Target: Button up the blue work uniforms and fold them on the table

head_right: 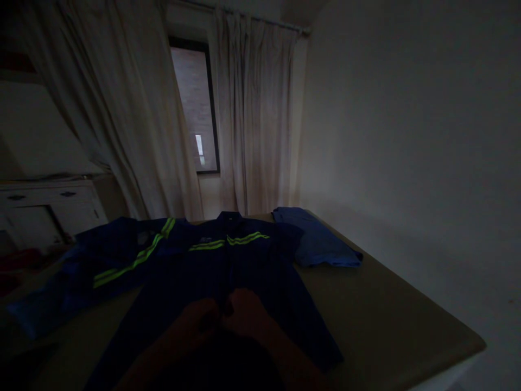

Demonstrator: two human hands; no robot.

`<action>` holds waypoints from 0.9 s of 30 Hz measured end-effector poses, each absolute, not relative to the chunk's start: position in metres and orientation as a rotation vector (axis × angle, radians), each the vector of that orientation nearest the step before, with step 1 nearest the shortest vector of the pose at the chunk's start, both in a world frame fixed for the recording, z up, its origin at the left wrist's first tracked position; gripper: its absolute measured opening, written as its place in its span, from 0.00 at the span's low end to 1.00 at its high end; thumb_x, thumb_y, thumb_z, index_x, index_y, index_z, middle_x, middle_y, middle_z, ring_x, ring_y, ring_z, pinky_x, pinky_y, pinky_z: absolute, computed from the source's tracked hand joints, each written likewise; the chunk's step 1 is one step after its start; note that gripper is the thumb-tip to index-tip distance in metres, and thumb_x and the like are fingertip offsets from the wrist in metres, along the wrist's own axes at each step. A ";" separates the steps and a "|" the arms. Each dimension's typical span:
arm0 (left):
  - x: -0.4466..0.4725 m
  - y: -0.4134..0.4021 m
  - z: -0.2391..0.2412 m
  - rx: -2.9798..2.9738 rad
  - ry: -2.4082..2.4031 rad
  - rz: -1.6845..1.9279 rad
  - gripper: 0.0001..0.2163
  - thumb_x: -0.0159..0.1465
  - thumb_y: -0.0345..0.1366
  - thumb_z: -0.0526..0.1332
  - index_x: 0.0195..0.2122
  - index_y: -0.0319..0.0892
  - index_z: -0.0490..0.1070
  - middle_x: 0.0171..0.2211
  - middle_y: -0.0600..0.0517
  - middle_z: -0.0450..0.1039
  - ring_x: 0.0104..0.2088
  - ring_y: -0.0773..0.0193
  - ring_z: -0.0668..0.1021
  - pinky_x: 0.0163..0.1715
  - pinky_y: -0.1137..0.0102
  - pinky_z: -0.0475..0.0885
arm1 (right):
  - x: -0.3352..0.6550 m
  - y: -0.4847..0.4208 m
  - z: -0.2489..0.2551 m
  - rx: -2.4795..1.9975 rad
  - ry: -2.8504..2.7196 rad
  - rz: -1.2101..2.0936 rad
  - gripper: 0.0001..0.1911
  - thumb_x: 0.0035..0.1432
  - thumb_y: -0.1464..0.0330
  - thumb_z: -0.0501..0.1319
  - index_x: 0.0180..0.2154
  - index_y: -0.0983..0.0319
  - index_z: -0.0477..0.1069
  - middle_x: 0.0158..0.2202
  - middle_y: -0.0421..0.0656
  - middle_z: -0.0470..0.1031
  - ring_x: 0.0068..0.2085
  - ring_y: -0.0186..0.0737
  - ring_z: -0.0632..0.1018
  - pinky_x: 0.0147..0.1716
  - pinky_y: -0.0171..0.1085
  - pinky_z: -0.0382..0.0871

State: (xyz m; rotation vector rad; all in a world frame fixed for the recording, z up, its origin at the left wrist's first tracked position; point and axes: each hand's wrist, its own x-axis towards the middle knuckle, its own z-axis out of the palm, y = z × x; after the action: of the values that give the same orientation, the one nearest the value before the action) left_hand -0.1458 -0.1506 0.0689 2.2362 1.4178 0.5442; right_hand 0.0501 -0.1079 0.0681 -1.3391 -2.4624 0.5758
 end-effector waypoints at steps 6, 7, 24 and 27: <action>-0.145 -0.148 0.061 2.232 1.458 0.450 0.06 0.58 0.29 0.58 0.35 0.44 0.72 0.37 0.51 0.77 0.37 0.62 0.77 0.36 0.70 0.65 | 0.057 -0.105 0.072 -1.197 -2.396 0.918 0.12 0.52 0.62 0.67 0.37 0.62 0.82 0.36 0.45 0.83 0.35 0.41 0.80 0.29 0.32 0.64; -0.145 -0.148 0.061 2.245 1.457 0.453 0.06 0.58 0.28 0.57 0.34 0.44 0.72 0.37 0.52 0.77 0.37 0.62 0.77 0.36 0.70 0.64 | 0.058 -0.104 0.073 -1.179 -2.394 0.946 0.12 0.51 0.63 0.67 0.37 0.62 0.82 0.36 0.44 0.83 0.34 0.40 0.80 0.29 0.31 0.64; -0.145 -0.143 0.046 2.324 1.398 0.563 0.05 0.57 0.28 0.57 0.32 0.45 0.69 0.35 0.53 0.76 0.36 0.64 0.75 0.35 0.71 0.64 | 0.059 -0.107 0.072 -1.308 -2.481 0.796 0.12 0.55 0.61 0.62 0.32 0.62 0.79 0.31 0.45 0.81 0.30 0.40 0.78 0.24 0.32 0.58; -0.145 -0.144 0.046 2.322 1.404 0.556 0.05 0.58 0.28 0.57 0.33 0.45 0.69 0.35 0.52 0.76 0.36 0.63 0.76 0.36 0.71 0.65 | 0.059 -0.108 0.074 -1.294 -2.487 0.842 0.12 0.54 0.60 0.63 0.32 0.62 0.79 0.31 0.44 0.81 0.29 0.39 0.77 0.24 0.32 0.57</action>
State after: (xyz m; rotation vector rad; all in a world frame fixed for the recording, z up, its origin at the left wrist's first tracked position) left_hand -0.1446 -0.1436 0.0463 2.3225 1.4038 0.5563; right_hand 0.0595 -0.1082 0.0740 -1.2938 -2.4866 0.8419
